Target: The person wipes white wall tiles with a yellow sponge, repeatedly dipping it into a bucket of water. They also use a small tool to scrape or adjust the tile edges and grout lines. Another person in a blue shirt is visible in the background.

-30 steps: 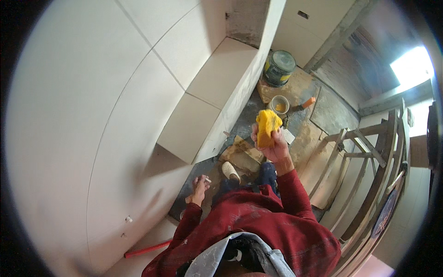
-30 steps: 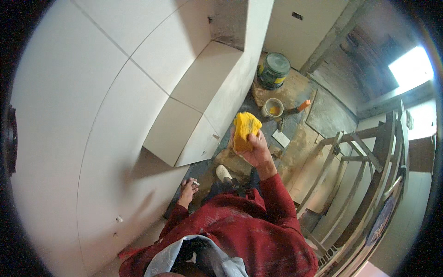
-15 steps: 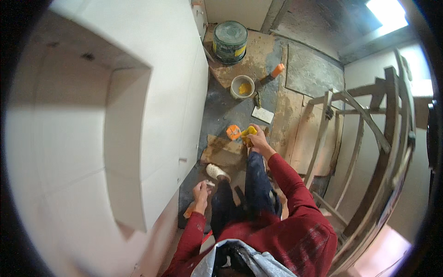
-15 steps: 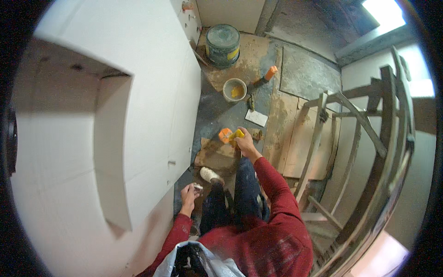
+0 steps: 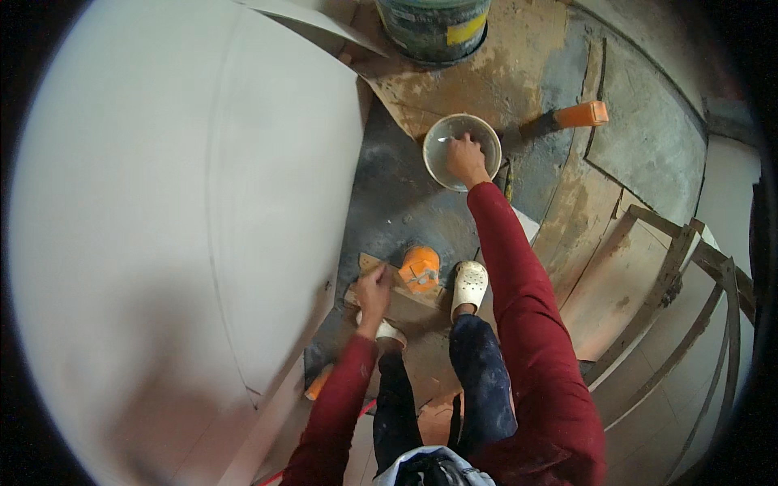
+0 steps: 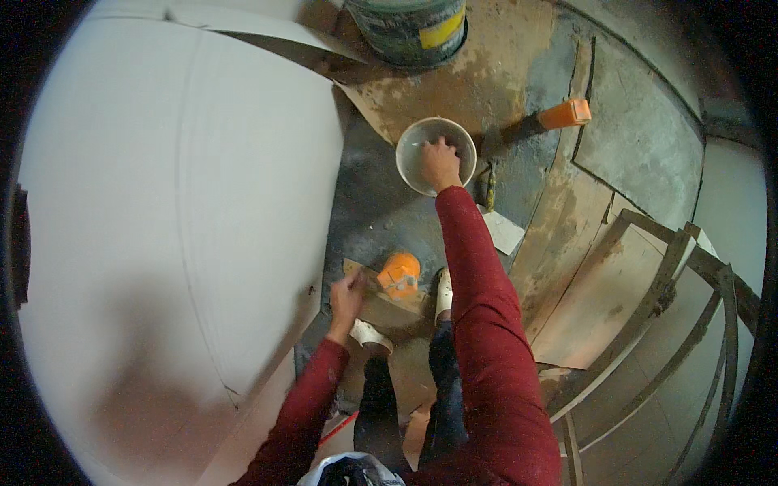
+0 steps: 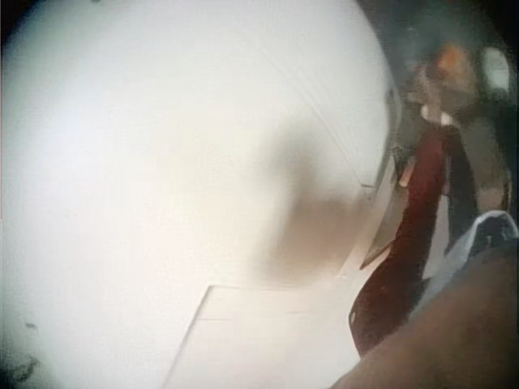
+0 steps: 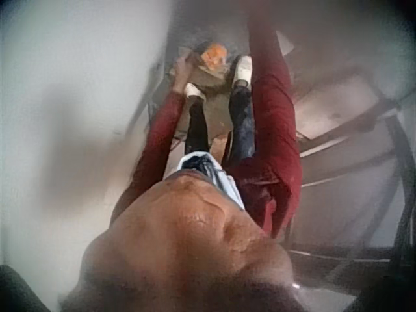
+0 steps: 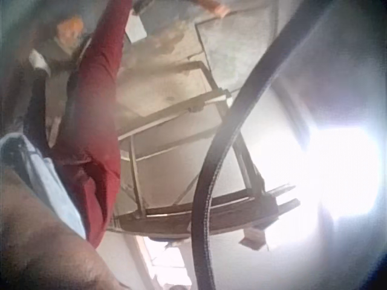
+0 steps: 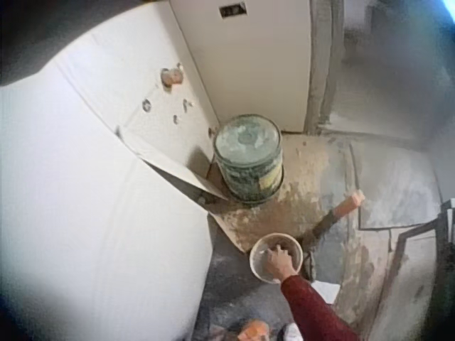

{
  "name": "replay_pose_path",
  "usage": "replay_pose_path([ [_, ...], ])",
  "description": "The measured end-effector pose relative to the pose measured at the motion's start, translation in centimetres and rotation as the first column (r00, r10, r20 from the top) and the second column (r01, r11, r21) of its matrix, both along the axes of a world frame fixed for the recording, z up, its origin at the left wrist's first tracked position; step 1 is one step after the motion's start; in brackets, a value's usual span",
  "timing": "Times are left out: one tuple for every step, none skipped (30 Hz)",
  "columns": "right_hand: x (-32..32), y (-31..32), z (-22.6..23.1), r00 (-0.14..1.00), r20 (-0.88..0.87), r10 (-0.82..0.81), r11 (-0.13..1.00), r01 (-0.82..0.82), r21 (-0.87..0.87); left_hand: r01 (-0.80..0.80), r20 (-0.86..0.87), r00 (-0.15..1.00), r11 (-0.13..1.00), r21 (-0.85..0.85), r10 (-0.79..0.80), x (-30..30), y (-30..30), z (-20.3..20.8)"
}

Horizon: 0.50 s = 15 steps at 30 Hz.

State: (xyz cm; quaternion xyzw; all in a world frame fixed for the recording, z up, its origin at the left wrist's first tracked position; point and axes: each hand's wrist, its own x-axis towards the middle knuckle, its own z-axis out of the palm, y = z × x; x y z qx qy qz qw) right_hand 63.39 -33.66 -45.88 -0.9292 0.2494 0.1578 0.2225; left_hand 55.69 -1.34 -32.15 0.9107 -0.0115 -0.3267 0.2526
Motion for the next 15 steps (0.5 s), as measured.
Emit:
replay_pose_path([
  [0.1,-0.5,-1.1,0.996,-0.019,0.088,0.995,-0.088,0.043,0.022,0.069,0.997,0.999,-0.042,-0.019,1.2,-1.3,-1.5],
  [-0.1,-0.9,-2.0,0.985,-0.061,0.162,0.985,-0.157,0.075,0.028,0.107,0.994,0.997,-0.072,-0.02,2.5,-2.5,-2.8],
  [-0.4,-1.2,-2.5,0.994,0.022,0.108,0.983,-0.11,0.144,0.03,0.133,0.991,0.994,-0.101,-0.016,3.9,-3.8,-3.8],
  [-0.6,-1.5,-2.9,0.992,0.089,0.086,0.98,-0.1,0.169,0.012,0.12,0.993,0.994,-0.107,0.0,5.1,-4.9,-4.6],
  [-0.9,-1.7,-2.9,0.994,0.099,0.042,0.98,-0.06,0.191,0.019,0.125,0.992,0.991,-0.131,-0.003,6.2,-5.8,-5.0],
  [-1.2,-1.9,-2.8,0.998,0.067,0.008,0.975,-0.023,0.219,-0.019,0.052,0.998,0.995,-0.098,0.024,7.4,-6.6,-5.3],
  [-1.5,-2.0,-2.3,0.993,0.099,0.064,0.98,-0.081,0.184,-0.039,0.051,0.998,0.995,-0.094,0.044,8.2,-7.3,-5.4],
  [-1.6,-2.1,-1.7,0.989,0.13,0.068,0.979,-0.092,0.185,0.0,0.092,0.996,0.995,-0.097,0.009,8.8,-7.9,-5.3],
  [-1.7,-2.0,-0.9,0.993,0.097,0.065,0.98,-0.082,0.18,0.012,0.092,0.996,0.998,-0.061,-0.007,9.4,-8.2,-5.1],
  [-1.7,-2.0,0.0,0.995,0.073,0.064,0.98,-0.077,0.184,0.018,0.092,0.996,1.0,-0.023,-0.016,10.1,-8.5,-5.0],
  [-1.7,-2.2,0.9,0.996,0.055,0.076,0.98,-0.085,0.182,0.029,0.128,0.991,0.999,-0.036,-0.025,10.7,-8.8,-4.8],
  [-1.7,-2.3,1.8,0.998,0.05,0.035,0.978,-0.045,0.203,0.042,0.151,0.988,0.999,-0.036,-0.036,11.2,-9.1,-4.8],
  [-1.7,-2.4,2.6,0.999,0.043,-0.007,0.975,-0.003,0.223,0.038,0.162,0.986,0.999,-0.034,-0.032,11.9,-9.4,-4.8],
  [-1.6,-2.5,3.3,0.998,0.033,-0.052,0.97,0.043,0.237,0.019,0.155,0.988,0.999,-0.028,-0.015,12.7,-9.7,-4.9],
  [-1.5,-2.6,3.9,0.996,0.015,-0.087,0.966,0.081,0.247,0.035,0.179,0.983,0.999,-0.017,-0.032,13.6,-10.3,-5.0],
])
